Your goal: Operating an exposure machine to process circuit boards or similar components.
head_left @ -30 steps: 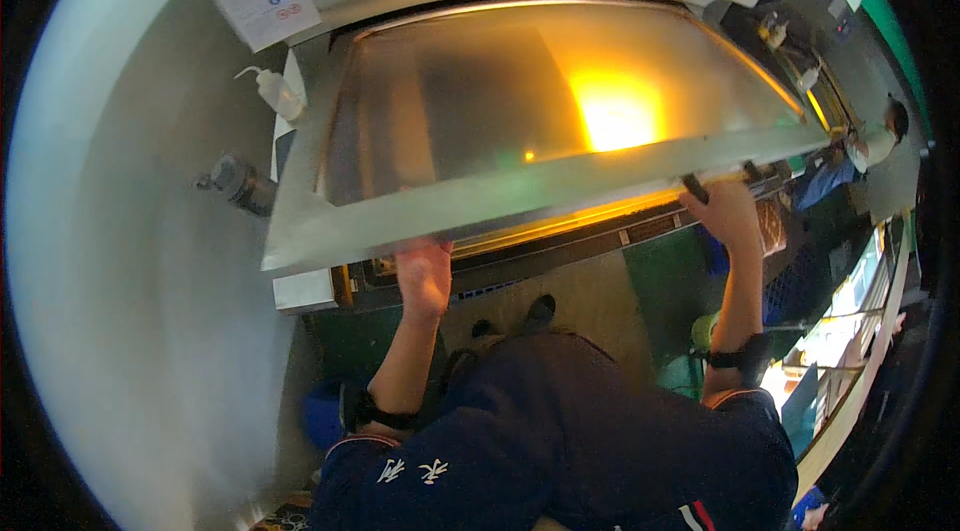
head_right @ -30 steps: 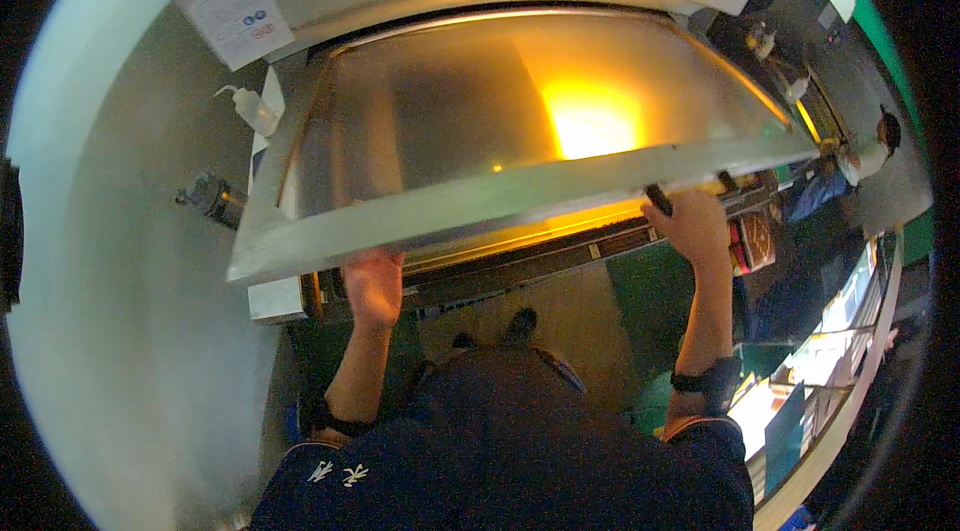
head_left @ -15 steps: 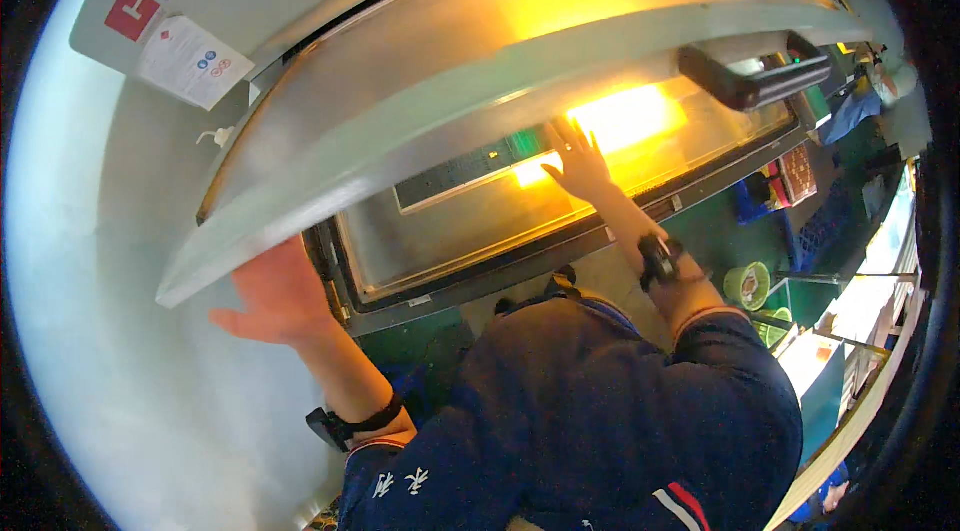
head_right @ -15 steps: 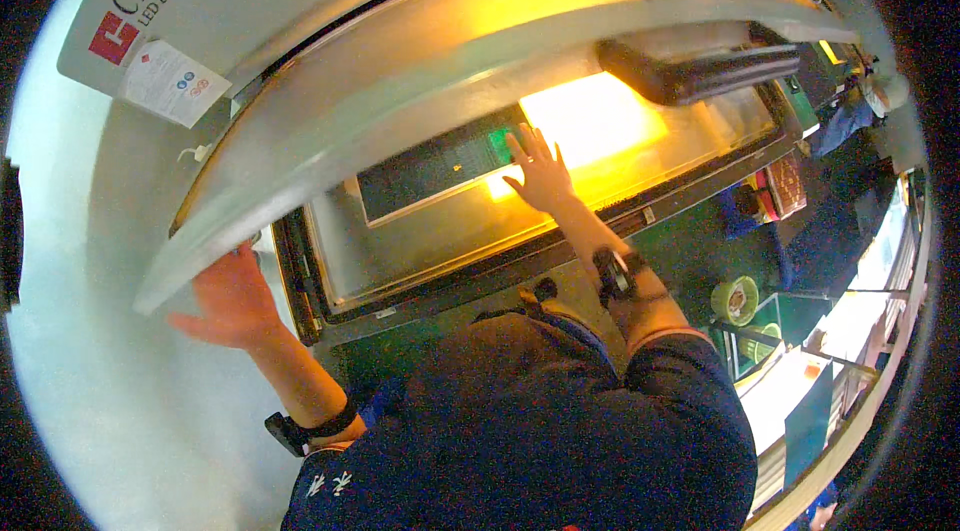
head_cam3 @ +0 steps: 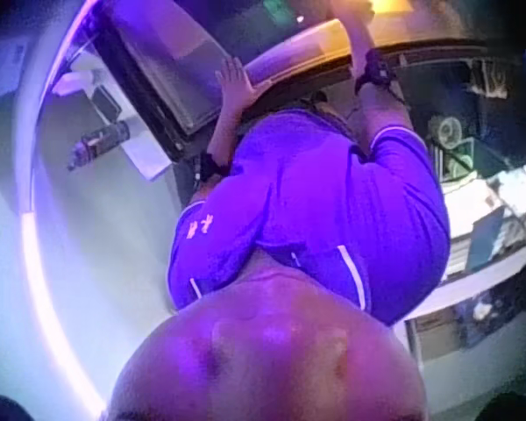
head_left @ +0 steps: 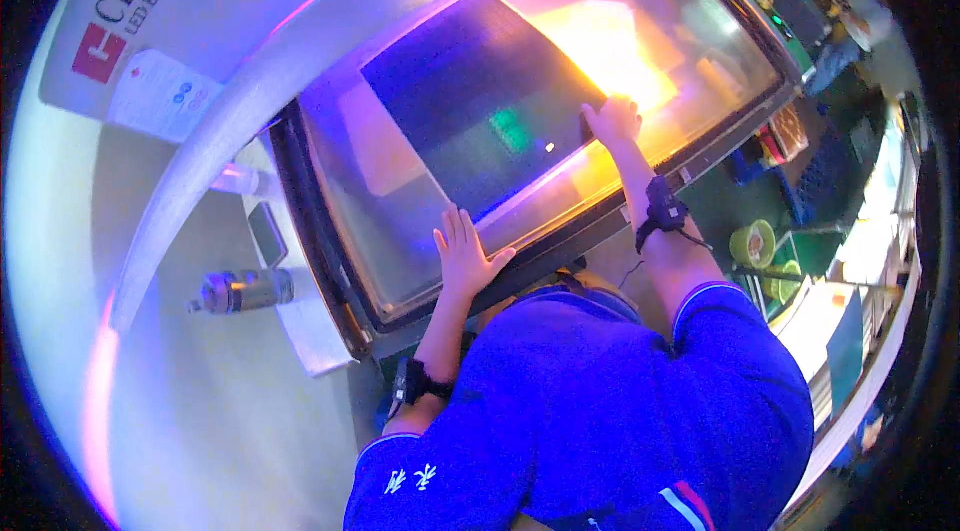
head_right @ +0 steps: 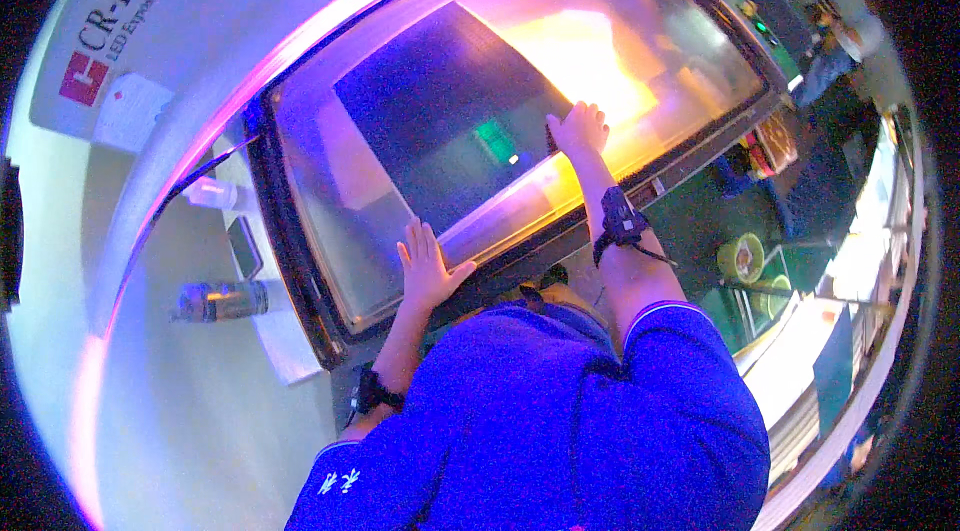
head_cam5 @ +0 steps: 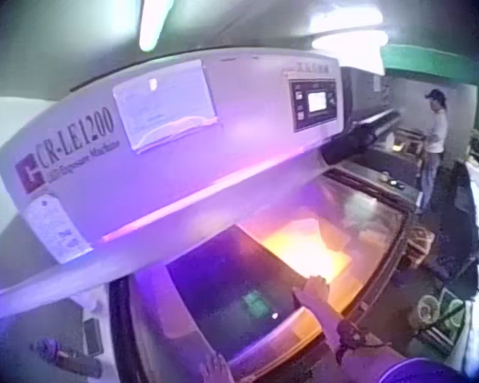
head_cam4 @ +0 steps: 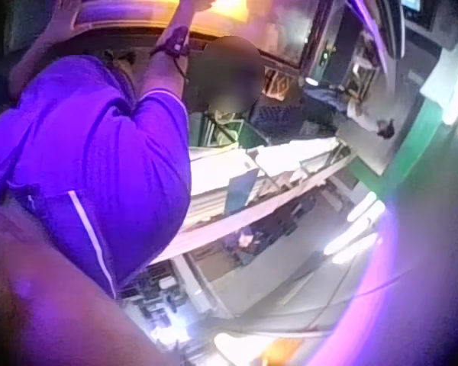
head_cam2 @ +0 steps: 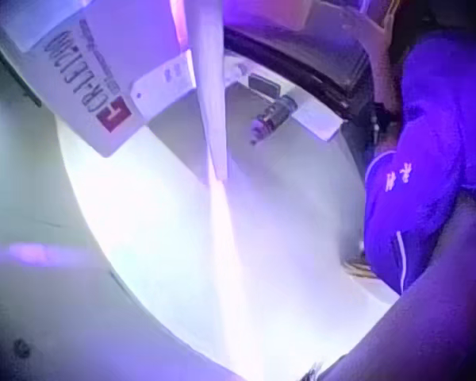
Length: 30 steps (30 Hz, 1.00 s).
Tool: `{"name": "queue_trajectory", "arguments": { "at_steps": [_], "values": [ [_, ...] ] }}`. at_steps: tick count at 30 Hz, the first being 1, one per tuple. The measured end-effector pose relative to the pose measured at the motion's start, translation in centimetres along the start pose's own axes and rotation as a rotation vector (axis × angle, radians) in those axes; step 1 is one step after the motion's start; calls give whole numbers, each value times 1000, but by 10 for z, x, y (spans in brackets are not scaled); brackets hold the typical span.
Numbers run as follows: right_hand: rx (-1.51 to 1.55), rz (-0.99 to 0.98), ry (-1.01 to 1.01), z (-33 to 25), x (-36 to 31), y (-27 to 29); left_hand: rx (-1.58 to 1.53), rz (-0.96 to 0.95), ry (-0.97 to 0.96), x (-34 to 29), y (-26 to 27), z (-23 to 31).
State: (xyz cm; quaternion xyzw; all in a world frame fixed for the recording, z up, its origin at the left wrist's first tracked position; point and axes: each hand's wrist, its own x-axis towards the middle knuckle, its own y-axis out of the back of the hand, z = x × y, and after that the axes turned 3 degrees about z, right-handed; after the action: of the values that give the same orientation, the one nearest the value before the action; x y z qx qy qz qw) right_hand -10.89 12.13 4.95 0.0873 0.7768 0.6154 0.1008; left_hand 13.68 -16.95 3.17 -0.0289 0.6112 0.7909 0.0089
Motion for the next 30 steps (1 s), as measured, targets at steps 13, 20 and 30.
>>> {"name": "queue_trajectory", "arguments": {
  "at_steps": [13, 20, 30],
  "values": [
    [56, -188, -295, 26, -100, 23, -14, -78, -226, -41, 37, -95],
    [857, -258, -354, 136, -241, 11, -38, -205, -434, -86, 39, -109],
    [1356, 362, -916, 188, -587, 38, -338, -239, -521, -125, 19, -27]
  ]
}}
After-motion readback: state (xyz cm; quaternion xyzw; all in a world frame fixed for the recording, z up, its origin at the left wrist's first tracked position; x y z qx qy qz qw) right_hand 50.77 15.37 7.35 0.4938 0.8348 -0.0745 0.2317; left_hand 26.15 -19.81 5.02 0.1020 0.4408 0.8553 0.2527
